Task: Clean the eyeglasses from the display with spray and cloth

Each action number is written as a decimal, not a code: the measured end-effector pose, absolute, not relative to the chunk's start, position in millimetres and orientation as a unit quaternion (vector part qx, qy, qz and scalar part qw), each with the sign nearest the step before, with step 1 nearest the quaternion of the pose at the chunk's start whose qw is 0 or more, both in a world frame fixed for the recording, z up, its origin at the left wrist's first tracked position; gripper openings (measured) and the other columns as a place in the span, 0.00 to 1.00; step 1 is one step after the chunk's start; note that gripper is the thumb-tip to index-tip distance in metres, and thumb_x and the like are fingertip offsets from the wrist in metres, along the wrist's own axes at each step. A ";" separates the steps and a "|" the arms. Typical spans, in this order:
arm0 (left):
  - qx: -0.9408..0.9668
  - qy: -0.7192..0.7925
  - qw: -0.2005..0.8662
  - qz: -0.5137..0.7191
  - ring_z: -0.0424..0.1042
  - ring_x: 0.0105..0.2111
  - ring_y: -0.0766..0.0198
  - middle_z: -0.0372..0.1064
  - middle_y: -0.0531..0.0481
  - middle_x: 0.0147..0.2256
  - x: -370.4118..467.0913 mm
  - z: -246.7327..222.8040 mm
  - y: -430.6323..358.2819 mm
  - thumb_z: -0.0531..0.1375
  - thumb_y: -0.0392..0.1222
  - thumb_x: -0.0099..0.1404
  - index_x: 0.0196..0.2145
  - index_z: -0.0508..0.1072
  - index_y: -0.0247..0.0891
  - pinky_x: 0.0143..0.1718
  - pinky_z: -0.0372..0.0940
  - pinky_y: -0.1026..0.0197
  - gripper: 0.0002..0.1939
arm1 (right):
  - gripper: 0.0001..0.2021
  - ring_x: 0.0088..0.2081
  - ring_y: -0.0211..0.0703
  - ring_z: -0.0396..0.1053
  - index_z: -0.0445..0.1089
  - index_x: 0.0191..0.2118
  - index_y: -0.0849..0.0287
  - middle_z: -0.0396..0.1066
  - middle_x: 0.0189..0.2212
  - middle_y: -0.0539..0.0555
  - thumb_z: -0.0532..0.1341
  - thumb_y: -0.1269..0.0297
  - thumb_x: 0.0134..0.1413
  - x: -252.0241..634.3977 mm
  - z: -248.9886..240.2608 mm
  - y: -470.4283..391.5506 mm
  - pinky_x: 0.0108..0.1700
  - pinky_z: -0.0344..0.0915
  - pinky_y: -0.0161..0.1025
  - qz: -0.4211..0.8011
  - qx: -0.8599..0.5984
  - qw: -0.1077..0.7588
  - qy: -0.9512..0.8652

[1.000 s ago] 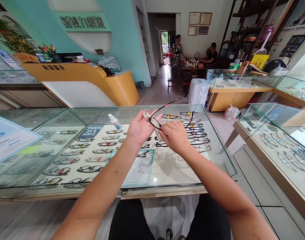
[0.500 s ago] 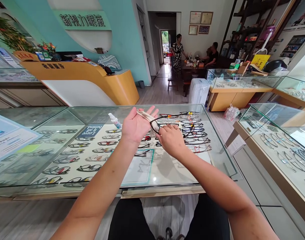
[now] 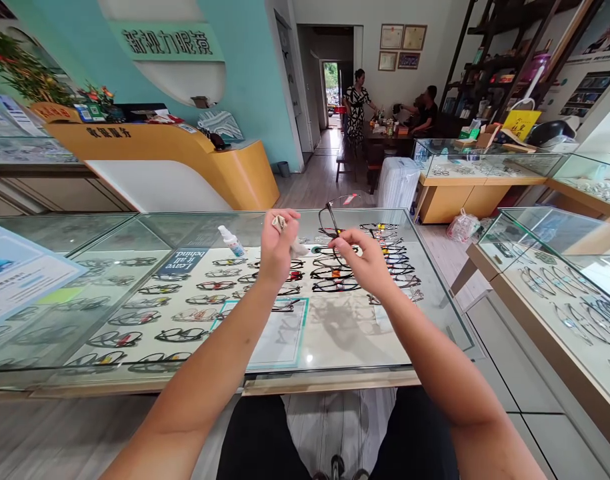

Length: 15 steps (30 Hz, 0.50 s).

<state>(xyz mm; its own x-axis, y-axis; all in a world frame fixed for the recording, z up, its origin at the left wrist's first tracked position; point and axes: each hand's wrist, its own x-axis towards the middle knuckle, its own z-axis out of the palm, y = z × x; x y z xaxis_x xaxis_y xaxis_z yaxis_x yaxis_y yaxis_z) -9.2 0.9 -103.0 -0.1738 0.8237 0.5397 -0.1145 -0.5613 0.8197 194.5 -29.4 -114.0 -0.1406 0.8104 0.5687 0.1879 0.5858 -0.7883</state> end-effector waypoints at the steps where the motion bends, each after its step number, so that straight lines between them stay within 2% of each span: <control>1: 0.600 0.334 0.259 0.679 0.73 0.57 0.50 0.75 0.42 0.56 -9.6 -101.2 -3.2 0.75 0.65 0.59 0.46 0.75 0.44 0.62 0.68 0.49 0.28 | 0.17 0.42 0.47 0.77 0.76 0.39 0.53 0.82 0.38 0.53 0.63 0.45 0.72 198.6 -110.6 -27.4 0.51 0.70 0.46 0.328 -0.343 0.552 -0.686; 3: 0.669 0.342 0.162 0.639 0.64 0.68 0.43 0.70 0.40 0.66 -8.1 -95.7 -13.2 0.79 0.64 0.53 0.52 0.77 0.45 0.71 0.58 0.44 0.35 | 0.19 0.42 0.47 0.77 0.75 0.37 0.53 0.81 0.36 0.52 0.66 0.42 0.68 204.8 -105.1 -24.8 0.51 0.71 0.45 0.390 -0.316 0.547 -0.670; 5: 0.689 0.344 0.163 0.616 0.59 0.72 0.39 0.67 0.40 0.70 -5.1 -90.3 -22.0 0.80 0.62 0.53 0.54 0.79 0.46 0.74 0.53 0.43 0.36 | 0.20 0.40 0.47 0.77 0.75 0.35 0.53 0.81 0.33 0.52 0.68 0.40 0.65 207.8 -101.2 -24.5 0.48 0.72 0.45 0.427 -0.303 0.529 -0.668; 10: 0.699 0.338 0.211 0.594 0.63 0.70 0.39 0.75 0.42 0.64 -3.8 -89.8 -23.9 0.78 0.64 0.55 0.53 0.82 0.48 0.75 0.51 0.43 0.32 | 0.22 0.36 0.47 0.77 0.74 0.32 0.54 0.80 0.31 0.53 0.69 0.39 0.62 209.3 -94.7 -28.8 0.45 0.72 0.46 0.454 -0.302 0.497 -0.675; 15: 0.711 0.347 0.203 0.578 0.66 0.66 0.37 0.78 0.41 0.60 -8.1 -96.8 -16.9 0.81 0.65 0.49 0.51 0.84 0.49 0.74 0.53 0.41 0.35 | 0.21 0.35 0.47 0.78 0.73 0.30 0.54 0.79 0.29 0.52 0.70 0.42 0.60 212.4 -90.9 -29.1 0.43 0.72 0.44 0.468 -0.307 0.483 -0.673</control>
<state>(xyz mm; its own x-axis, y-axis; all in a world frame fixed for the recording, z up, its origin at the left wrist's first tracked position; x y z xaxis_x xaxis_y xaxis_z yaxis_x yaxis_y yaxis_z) -8.1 -16.9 -96.8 0.0922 0.7268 0.6807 0.2588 -0.6776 0.6884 212.4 -29.1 -90.9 -0.3454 0.8656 0.3624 -0.0381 0.3730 -0.9271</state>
